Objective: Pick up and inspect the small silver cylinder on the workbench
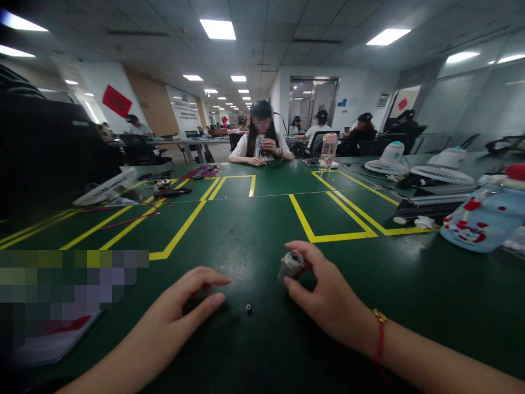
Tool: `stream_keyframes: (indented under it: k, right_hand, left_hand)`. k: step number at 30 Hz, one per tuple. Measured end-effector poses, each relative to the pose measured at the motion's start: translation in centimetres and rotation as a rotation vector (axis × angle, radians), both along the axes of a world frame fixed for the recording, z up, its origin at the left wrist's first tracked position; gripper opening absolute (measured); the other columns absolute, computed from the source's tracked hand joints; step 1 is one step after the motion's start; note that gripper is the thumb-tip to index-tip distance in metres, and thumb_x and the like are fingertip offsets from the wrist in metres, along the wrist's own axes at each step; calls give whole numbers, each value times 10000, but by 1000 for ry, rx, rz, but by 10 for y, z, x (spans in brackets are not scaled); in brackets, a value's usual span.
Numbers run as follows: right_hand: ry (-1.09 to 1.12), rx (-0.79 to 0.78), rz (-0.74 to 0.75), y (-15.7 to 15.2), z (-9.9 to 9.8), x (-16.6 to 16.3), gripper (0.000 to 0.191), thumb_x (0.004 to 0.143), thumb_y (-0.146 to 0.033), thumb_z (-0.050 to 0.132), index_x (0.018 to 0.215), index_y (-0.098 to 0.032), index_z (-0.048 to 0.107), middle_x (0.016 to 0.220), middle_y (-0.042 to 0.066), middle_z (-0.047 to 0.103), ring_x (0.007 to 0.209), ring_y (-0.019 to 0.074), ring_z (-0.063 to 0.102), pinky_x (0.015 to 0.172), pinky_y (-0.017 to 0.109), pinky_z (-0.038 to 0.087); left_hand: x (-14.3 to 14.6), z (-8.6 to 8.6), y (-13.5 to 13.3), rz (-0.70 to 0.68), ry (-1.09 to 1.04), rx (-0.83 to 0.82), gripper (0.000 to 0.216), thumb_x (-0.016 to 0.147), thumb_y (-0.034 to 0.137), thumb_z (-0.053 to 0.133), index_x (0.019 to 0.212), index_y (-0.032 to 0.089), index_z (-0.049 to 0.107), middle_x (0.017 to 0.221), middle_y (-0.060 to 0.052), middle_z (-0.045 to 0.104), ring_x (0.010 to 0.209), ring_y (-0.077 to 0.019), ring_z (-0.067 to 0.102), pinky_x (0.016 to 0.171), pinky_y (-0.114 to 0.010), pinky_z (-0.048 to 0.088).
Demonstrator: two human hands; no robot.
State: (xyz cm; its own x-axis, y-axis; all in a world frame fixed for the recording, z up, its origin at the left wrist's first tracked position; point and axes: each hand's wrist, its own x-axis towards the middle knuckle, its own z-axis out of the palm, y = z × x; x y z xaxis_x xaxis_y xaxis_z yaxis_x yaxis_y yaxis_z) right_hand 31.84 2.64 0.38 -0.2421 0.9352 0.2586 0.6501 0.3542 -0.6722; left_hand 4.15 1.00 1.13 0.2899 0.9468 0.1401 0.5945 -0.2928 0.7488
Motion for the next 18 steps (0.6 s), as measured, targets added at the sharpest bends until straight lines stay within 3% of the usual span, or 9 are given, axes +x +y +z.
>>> stream_keyframes:
  k: [2,6,10,12,14,16,18]
  right_hand:
    - [-69,42,-173,11,0,37,543,840,-442,543,1321,-231,405,1200,74,575,1018,163,600,871,311,511]
    - [-321,114,-548,23,0,120,547,829,-515,515,1264,-185,468,1110,143,607,826,198,649,658,293,524]
    - [-446,107,-660,20,2,170,511,826,-540,489,1194,-186,507,990,172,636,693,211,650,589,310,500]
    - [-509,171,-695,18,2,168,565,793,-548,531,1223,-183,503,1094,207,604,898,297,645,734,386,503]
    - [-587,326,-667,15,1,146,654,755,-546,582,1280,-169,484,1268,220,514,1181,379,501,937,479,414]
    - [-615,431,-463,10,0,105,625,773,-521,585,1301,-199,496,1354,156,464,1277,359,399,1027,515,321]
    - [-559,357,-122,2,0,51,464,839,-478,540,1258,-280,554,1306,67,521,1207,266,462,1007,482,350]
  left_hand:
    - [-19,0,-4,68,-23,-72,179,912,334,534,1014,279,671,980,-6,683,899,-221,638,789,-331,498]
    - [-46,-7,-10,206,-112,-196,219,903,415,526,997,282,674,1000,0,715,987,-244,643,817,-319,508]
    - [-48,-12,-11,240,-160,-214,219,882,424,556,977,272,682,1001,-2,728,982,-245,646,810,-309,518]
    - [-44,-12,-11,225,-155,-203,217,879,427,559,955,270,690,984,-2,732,971,-248,653,799,-306,520]
    - [-42,-12,-12,215,-139,-186,215,880,426,558,939,270,694,964,-2,734,958,-250,657,792,-306,519]
    - [-40,-11,-12,213,-126,-168,213,881,423,554,924,270,696,948,-2,733,938,-249,661,786,-306,517]
    - [-40,-11,-12,197,-112,-158,208,888,412,545,913,270,695,942,-1,727,929,-245,662,783,-304,515]
